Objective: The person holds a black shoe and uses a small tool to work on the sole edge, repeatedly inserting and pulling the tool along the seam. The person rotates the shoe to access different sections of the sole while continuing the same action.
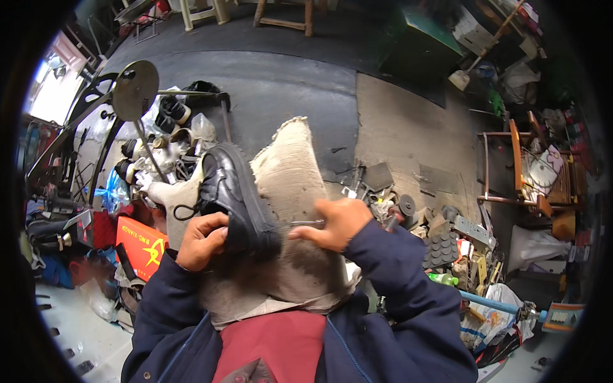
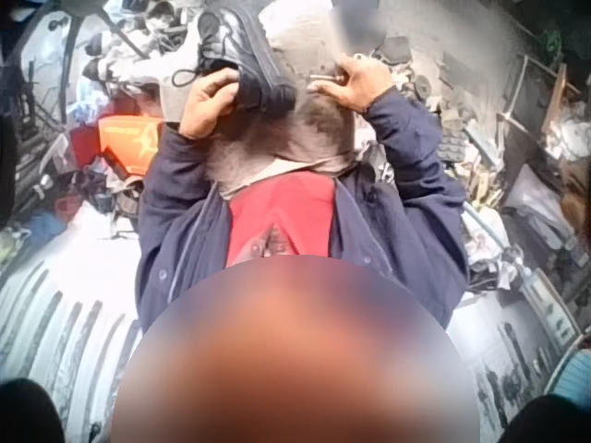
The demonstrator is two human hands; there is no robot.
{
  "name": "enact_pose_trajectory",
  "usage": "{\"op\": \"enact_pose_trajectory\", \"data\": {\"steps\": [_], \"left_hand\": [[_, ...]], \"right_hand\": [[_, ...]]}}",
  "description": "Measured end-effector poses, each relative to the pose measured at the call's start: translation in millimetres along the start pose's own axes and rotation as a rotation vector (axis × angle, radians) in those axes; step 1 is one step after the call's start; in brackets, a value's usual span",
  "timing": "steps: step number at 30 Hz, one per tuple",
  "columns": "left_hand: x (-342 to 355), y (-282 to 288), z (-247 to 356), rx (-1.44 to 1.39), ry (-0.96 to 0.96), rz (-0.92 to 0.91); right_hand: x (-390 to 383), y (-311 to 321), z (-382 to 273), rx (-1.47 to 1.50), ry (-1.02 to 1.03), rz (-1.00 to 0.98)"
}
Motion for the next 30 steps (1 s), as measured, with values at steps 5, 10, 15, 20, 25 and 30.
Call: {"op": "enact_pose_trajectory", "data": {"steps": [5, 10, 15, 20, 25, 30], "left_hand": [[-6, 2, 3, -0.150, -0.110, 0.065], [6, -11, 2, 0.100, -0.114, 0.048], [6, -11, 1, 0.072, -0.131, 0.072], [8, -8, 5, 0.100, -0.164, 0.120], [-9, -8, 42, 0.565, -0.305, 0.098], [-40, 20, 61, 0.913, -0.261, 0.182]], "right_hand": [[-39, -17, 4, 1.191, -0.310, -0.142], [-34, -56, -95, 1.777, -0.247, -0.598], [-33, -31, -39, 2.161, -0.217, -0.023], [-42, -9, -27, 1.255, -0.145, 0.259], [-7, -1, -67, 0.491, -0.041, 0.240], [-3, -6, -71, 0.448, -0.052, 0.259]]}}
Point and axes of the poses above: each hand's wrist, its own x-axis towards the middle knuckle, its own y-axis out of the back of the hand, z = x × y, the point moved 10 cm from there along x, towards the middle knuckle, and after that the axes turned 3 degrees about -y, right-handed, at the moved point
